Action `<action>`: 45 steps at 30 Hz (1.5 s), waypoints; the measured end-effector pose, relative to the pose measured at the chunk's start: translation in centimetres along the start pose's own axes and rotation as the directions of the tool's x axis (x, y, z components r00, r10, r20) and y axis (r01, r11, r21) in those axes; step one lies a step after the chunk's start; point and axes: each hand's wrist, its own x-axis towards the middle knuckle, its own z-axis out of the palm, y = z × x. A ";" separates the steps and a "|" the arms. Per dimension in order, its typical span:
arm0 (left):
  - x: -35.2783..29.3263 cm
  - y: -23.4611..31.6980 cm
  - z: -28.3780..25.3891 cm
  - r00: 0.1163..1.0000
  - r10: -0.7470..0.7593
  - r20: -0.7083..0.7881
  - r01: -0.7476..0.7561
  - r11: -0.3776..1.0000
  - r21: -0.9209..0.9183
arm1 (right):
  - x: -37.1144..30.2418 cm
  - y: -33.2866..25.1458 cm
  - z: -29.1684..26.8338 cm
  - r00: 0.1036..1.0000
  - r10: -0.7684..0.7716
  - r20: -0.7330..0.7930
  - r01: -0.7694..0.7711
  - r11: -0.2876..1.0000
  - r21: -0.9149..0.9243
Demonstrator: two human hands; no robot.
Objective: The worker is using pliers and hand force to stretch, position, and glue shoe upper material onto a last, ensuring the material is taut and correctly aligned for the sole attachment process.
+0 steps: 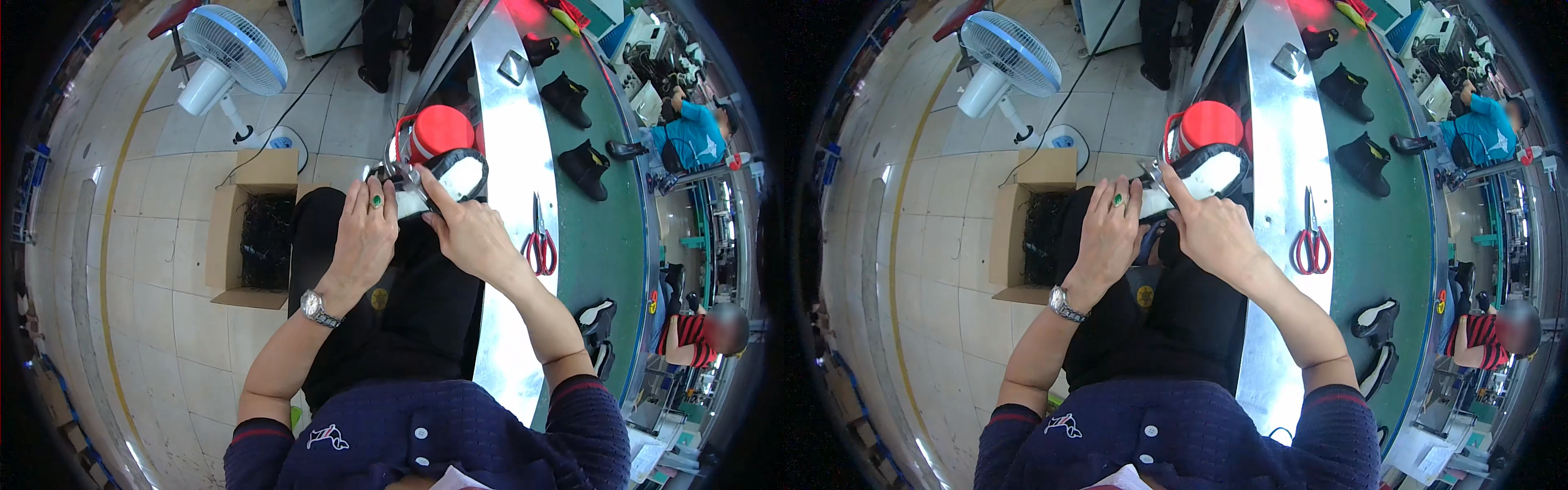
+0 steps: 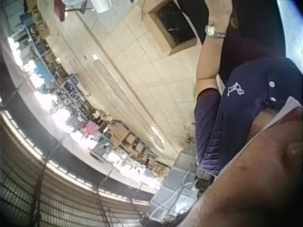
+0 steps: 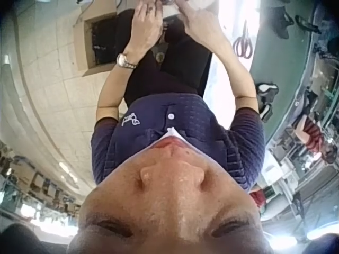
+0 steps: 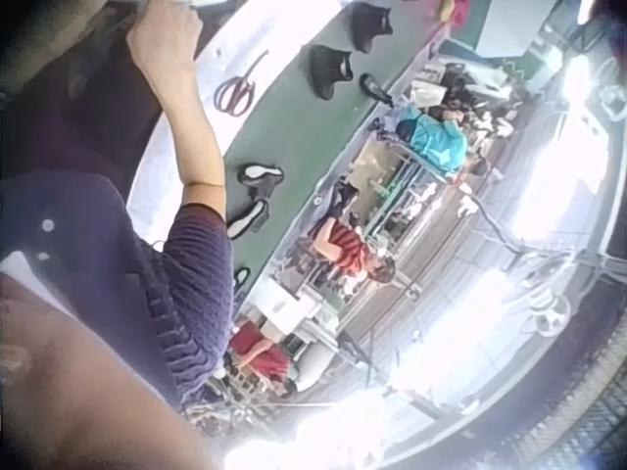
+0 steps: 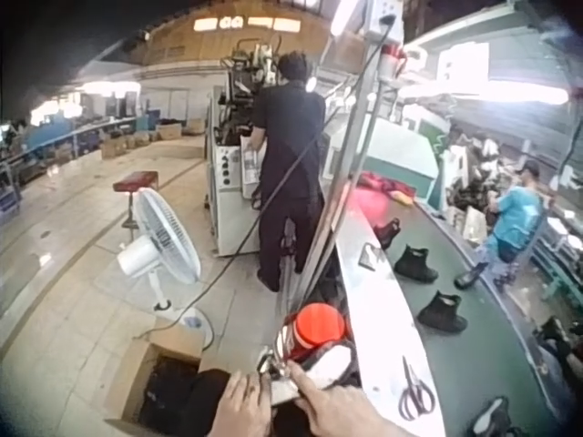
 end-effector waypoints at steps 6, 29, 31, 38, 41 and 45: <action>-0.2 -0.8 -0.5 0.998 -0.059 0.005 0.058 0.947 -0.316 | -0.3 0.3 2.5 0.985 0.020 -0.171 0.001 0.993 0.118; -10.6 -2.2 -3.4 0.845 -0.533 -0.035 0.412 0.691 -0.594 | -1.5 -7.1 -3.4 0.794 -0.094 0.601 -0.035 0.979 0.200; -11.0 -2.2 -3.2 0.722 -0.671 0.166 0.582 0.461 -0.669 | -0.9 -7.6 -3.8 0.780 -0.096 0.618 -0.044 0.977 0.208; -11.3 -1.9 -4.1 0.863 -0.497 0.096 0.397 0.547 -0.737 | 1.5 -9.8 -4.9 0.655 -0.122 0.746 0.153 0.988 0.027; -11.2 -1.1 -4.2 0.930 -0.366 -0.029 0.294 0.790 -0.538 | 2.0 -10.6 -4.7 0.586 -0.129 0.800 0.258 0.966 -0.033; -11.1 -0.2 -4.7 0.912 -0.407 -0.044 0.346 0.823 -0.450 | 0.1 -7.5 -3.2 0.668 -0.186 0.721 0.150 0.982 0.114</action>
